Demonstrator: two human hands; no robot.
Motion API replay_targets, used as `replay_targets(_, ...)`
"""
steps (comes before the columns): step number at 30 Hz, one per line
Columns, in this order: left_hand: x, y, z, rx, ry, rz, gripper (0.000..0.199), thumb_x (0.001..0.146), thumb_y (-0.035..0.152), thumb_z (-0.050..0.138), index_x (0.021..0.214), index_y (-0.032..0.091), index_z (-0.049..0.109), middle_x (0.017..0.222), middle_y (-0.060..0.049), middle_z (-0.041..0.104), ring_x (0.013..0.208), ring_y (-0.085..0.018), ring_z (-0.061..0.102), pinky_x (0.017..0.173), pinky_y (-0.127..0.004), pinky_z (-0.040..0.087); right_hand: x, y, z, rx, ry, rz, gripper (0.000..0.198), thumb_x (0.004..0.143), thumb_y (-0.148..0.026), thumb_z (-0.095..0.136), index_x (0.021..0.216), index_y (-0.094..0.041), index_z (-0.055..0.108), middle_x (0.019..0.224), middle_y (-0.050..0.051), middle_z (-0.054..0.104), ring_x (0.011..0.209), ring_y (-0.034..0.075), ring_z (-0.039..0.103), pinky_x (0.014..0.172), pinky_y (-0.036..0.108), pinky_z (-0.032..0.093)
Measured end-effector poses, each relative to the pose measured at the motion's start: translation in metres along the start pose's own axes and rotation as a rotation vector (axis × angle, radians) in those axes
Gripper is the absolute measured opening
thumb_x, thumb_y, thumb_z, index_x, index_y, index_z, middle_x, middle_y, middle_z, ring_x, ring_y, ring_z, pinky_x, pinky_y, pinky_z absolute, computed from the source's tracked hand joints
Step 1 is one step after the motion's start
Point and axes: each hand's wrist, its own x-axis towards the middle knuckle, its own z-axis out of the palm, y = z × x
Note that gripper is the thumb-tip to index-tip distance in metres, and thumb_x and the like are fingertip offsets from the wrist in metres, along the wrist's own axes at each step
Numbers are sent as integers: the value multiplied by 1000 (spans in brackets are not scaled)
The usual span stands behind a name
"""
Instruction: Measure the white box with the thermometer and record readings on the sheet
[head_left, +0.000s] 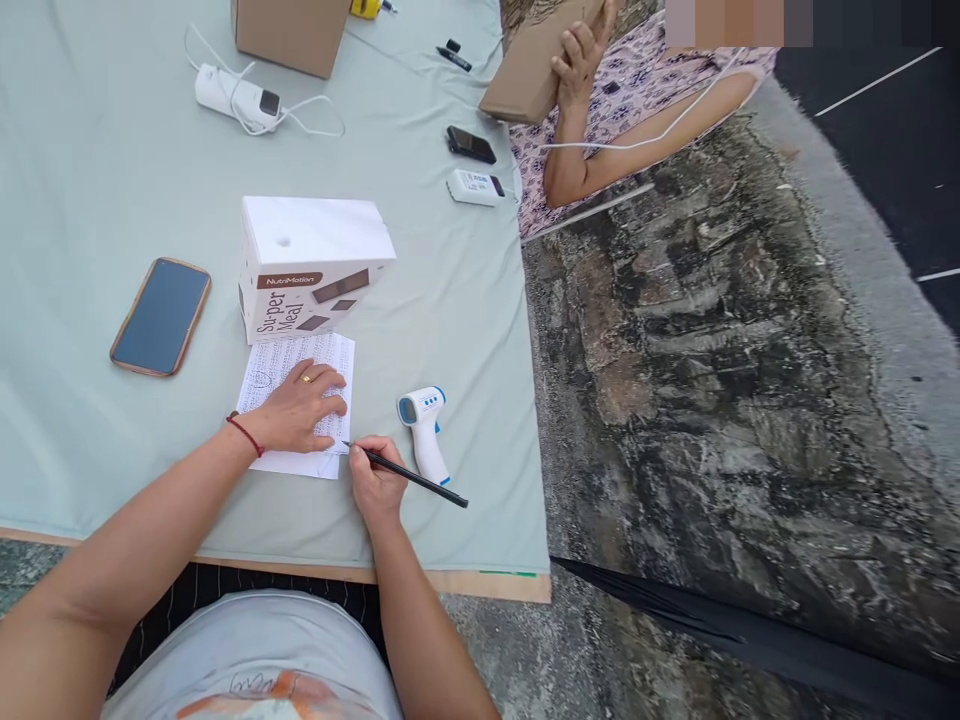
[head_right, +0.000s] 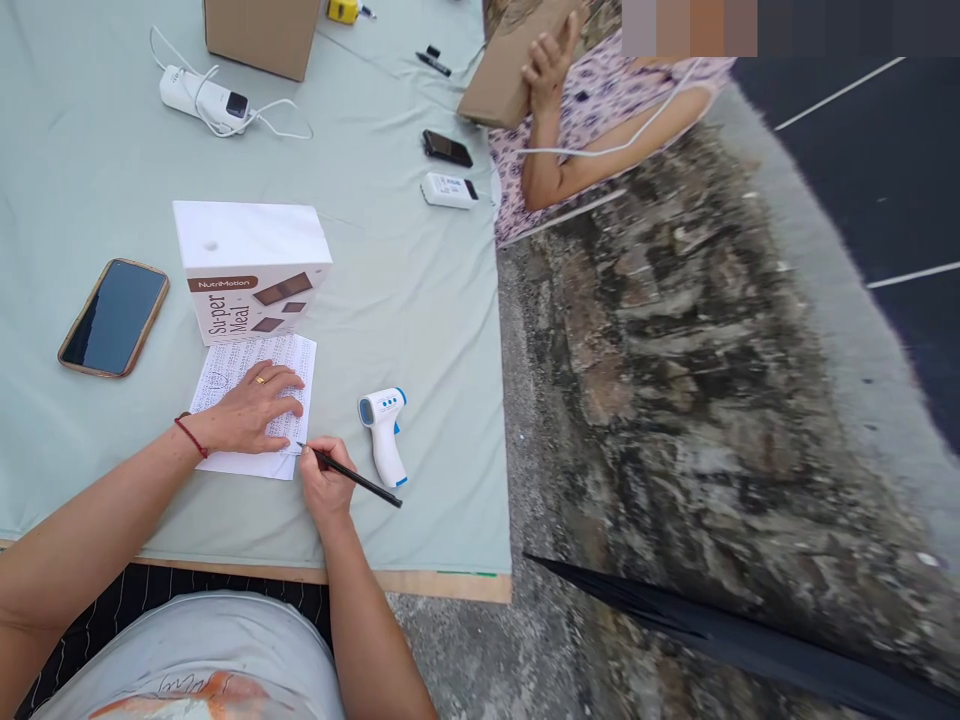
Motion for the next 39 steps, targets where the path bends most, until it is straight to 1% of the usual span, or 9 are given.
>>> replay_targets(5, 0, 0, 0, 15, -2, 1, 26, 73, 30, 74, 96, 20, 68, 128, -13, 57, 127, -34, 47, 115, -58, 29, 1, -1, 1, -86, -52, -57, 14, 74, -35, 60, 69, -22, 60, 59, -5, 56, 55, 12, 47, 55, 27, 41)
replay_targets(10, 0, 1, -1, 14, -10, -4, 26, 74, 30, 74, 97, 20, 68, 128, -13, 57, 126, -33, 48, 117, -57, 27, 0, -2, 1, -116, -67, -66, 14, 76, -34, 59, 69, -22, 59, 59, -5, 56, 56, 13, 49, 57, 28, 41)
replay_targets(16, 0, 2, -2, 19, -24, -9, 26, 74, 30, 74, 97, 18, 68, 129, -14, 57, 127, -33, 49, 117, -57, 27, 1, -1, 2, -147, -75, -89, 13, 77, -33, 57, 69, -22, 59, 59, -5, 57, 56, 13, 49, 57, 27, 42)
replay_targets(30, 0, 2, -2, 28, -22, -10, 25, 74, 30, 75, 96, 19, 68, 129, -13, 58, 126, -32, 49, 117, -57, 27, 2, -2, 3, -145, -89, -119, 12, 75, -31, 55, 68, -22, 57, 58, -5, 56, 53, 12, 48, 53, 26, 40)
replay_targets(39, 0, 2, -2, 14, -15, -11, 26, 74, 28, 76, 96, 18, 69, 128, -14, 58, 126, -33, 49, 117, -57, 28, 1, 0, 2, -141, -75, -107, 13, 75, -32, 57, 68, -21, 58, 58, -5, 56, 54, 12, 48, 55, 26, 41)
